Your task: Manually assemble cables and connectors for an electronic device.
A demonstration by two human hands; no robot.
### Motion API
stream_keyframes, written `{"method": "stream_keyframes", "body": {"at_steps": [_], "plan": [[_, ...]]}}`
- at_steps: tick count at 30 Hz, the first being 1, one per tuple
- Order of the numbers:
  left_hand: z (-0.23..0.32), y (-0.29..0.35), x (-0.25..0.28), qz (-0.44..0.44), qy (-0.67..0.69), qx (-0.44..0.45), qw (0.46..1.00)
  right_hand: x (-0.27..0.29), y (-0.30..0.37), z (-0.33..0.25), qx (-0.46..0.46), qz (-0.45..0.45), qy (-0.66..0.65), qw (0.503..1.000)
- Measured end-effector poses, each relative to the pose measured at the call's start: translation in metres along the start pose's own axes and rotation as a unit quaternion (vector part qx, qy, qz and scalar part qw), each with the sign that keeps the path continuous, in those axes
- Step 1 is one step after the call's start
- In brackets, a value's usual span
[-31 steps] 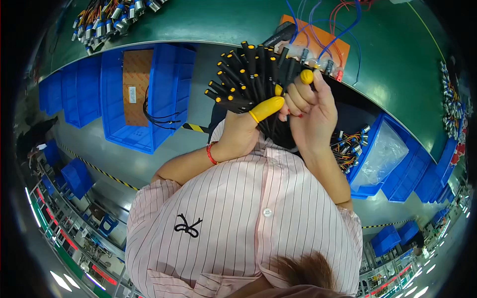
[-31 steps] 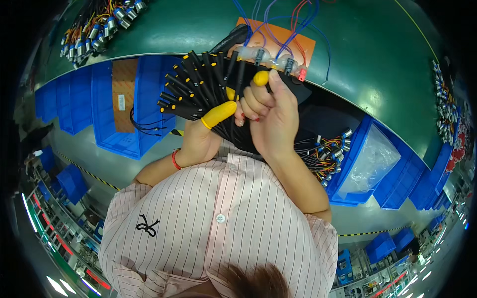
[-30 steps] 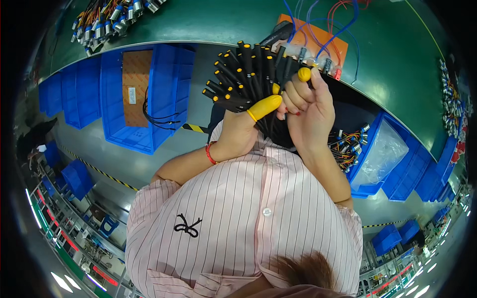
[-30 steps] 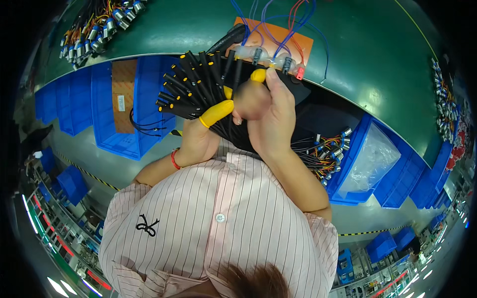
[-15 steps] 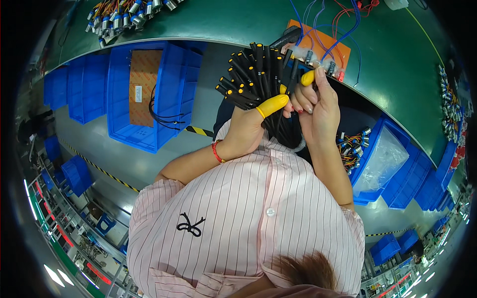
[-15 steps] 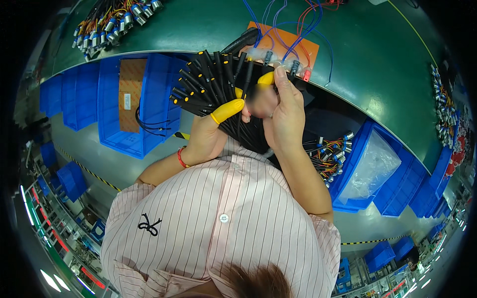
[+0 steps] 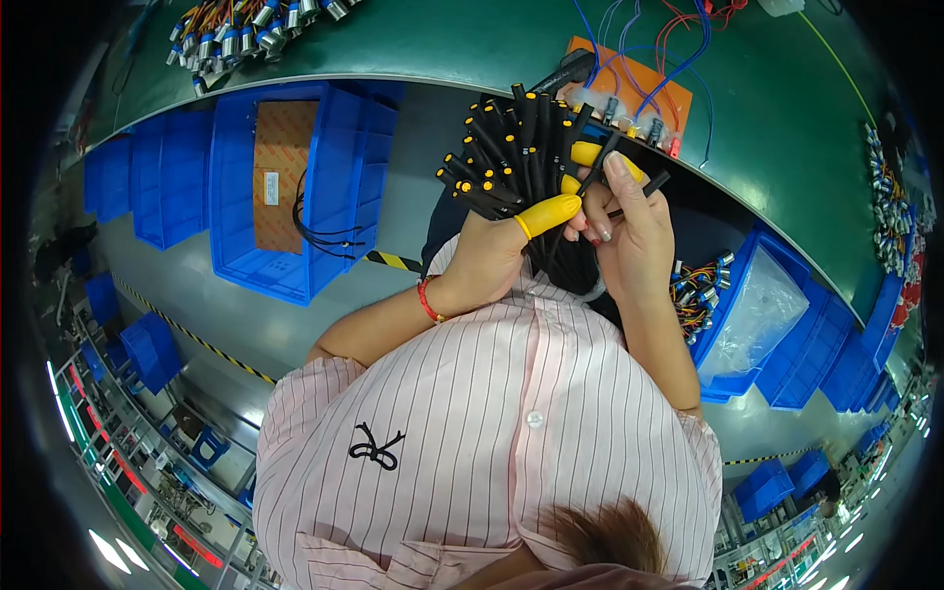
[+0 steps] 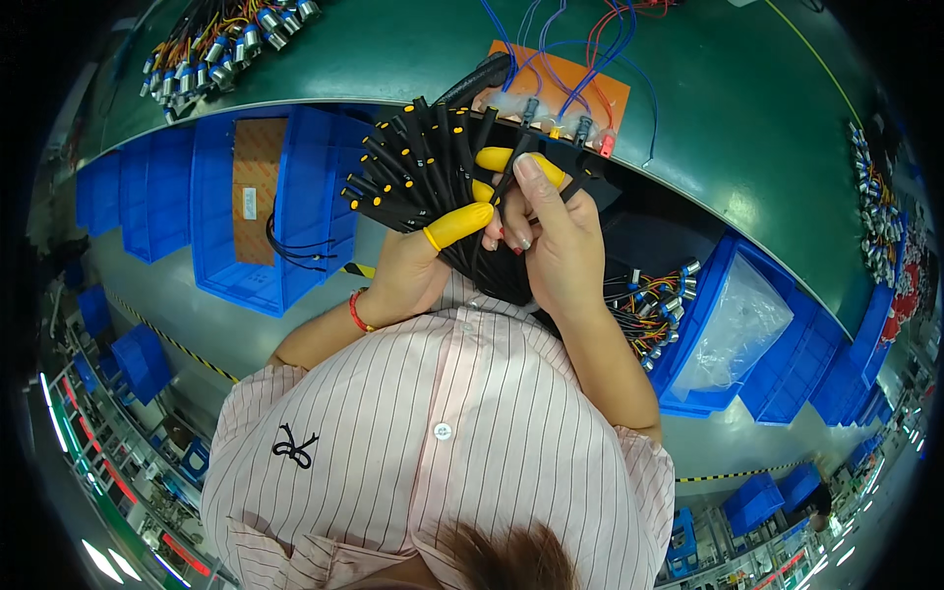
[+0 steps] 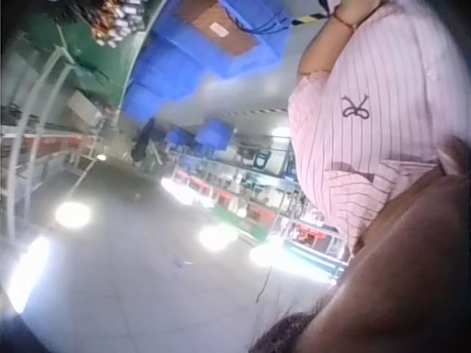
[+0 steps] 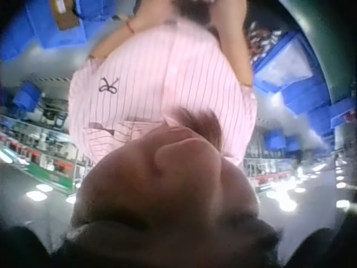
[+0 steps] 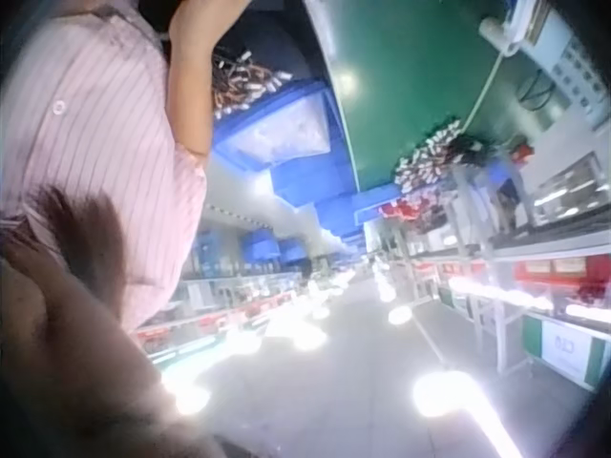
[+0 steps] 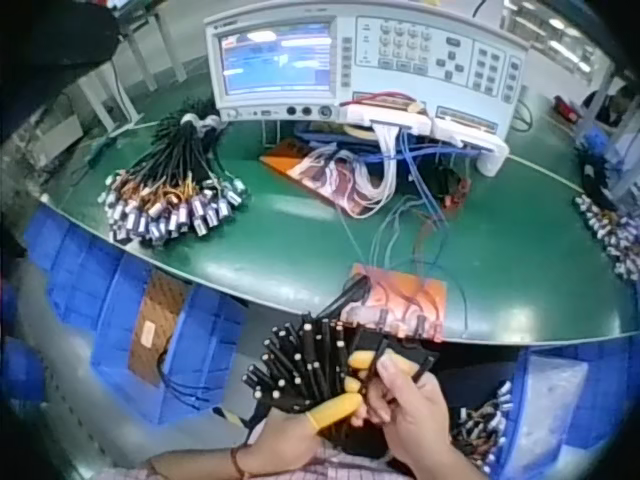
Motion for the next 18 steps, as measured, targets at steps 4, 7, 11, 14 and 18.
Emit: {"method": "stream_keyframes", "body": {"at_steps": [4,7,11,14,18], "plan": [[-0.003,-0.001,0.003,0.02,-0.024,0.002,1.0,0.007,0.001,0.0,0.012,0.012,-0.003,1.0],[-0.005,0.0,0.005,0.05,-0.022,0.002,0.999,0.016,0.001,0.001,0.016,0.038,-0.001,0.999],[-0.007,-0.002,0.007,0.042,-0.011,0.005,0.999,0.02,-0.002,0.002,0.013,0.076,-0.011,0.997],[-0.006,-0.001,0.006,0.05,-0.003,0.013,0.999,0.023,-0.005,0.003,0.01,0.078,-0.004,0.997],[-0.003,-0.001,0.004,0.067,0.013,0.024,0.997,0.023,-0.006,0.002,0.006,0.081,0.003,0.997]]}}
Point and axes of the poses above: each hand's wrist, its own y-axis away from the middle knuckle, its own x-axis out of the back of the hand, z = x × y, the point moved 2 cm from there along -y, towards the middle knuckle, and after that the axes turned 11 degrees about -z, right-handed, at the moved point
